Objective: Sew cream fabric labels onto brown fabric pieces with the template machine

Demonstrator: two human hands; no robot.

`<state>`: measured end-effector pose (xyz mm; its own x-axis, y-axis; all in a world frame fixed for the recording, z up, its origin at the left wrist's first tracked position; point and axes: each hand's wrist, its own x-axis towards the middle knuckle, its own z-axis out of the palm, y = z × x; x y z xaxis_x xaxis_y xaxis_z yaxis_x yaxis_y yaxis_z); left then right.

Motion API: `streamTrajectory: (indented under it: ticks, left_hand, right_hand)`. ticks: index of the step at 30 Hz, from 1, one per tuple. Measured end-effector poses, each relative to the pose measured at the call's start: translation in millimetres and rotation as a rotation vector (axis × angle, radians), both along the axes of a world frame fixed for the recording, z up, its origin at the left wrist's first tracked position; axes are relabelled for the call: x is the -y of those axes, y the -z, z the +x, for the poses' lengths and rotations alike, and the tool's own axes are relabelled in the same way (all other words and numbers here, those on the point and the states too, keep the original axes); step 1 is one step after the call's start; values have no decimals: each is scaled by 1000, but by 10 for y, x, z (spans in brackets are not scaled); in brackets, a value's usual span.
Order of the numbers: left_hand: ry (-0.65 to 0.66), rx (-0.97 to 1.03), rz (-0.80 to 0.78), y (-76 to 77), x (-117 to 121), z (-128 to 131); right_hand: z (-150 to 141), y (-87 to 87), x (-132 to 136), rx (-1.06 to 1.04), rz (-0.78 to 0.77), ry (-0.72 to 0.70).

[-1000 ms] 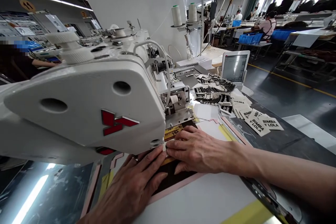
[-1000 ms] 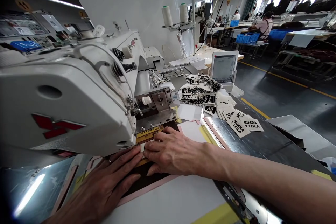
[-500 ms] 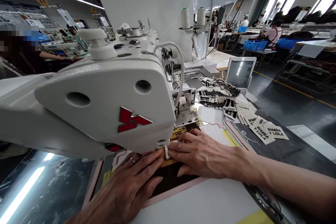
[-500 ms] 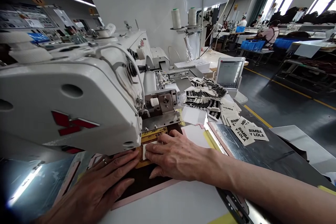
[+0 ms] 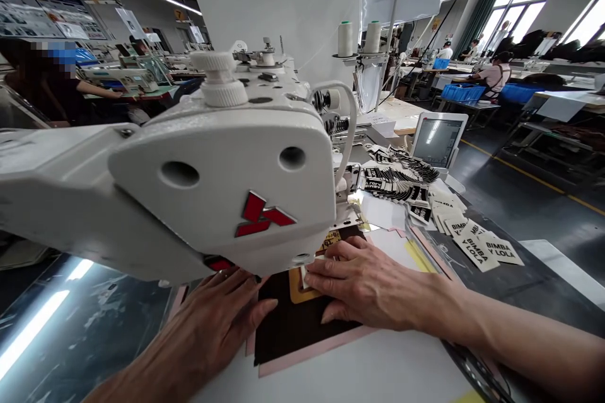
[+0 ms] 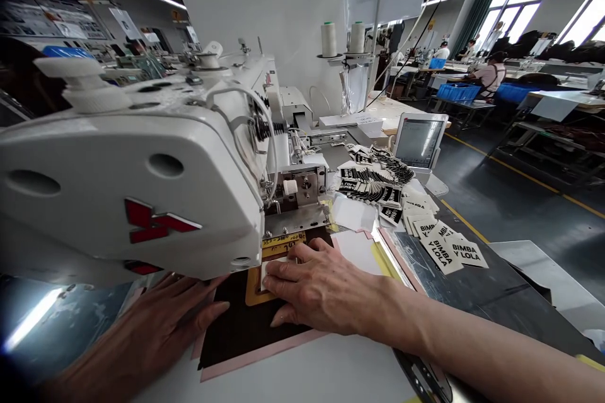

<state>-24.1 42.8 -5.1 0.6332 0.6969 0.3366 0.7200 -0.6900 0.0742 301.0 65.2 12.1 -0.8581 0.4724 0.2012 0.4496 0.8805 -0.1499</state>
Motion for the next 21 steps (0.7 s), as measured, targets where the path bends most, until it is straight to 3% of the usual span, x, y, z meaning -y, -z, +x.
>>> streamTrajectory:
  ticks: [5, 10, 21]
  left_hand:
    - [-50, -28, -134, 77, -70, -19]
    - [-78, -37, -131, 151, -51, -86]
    - [-56, 29, -42, 73, -13, -28]
  right_hand:
    - [3, 13, -4, 3, -7, 9]
    - [13, 7, -21, -3, -24, -2]
    - [29, -5, -38, -13, -19, -30]
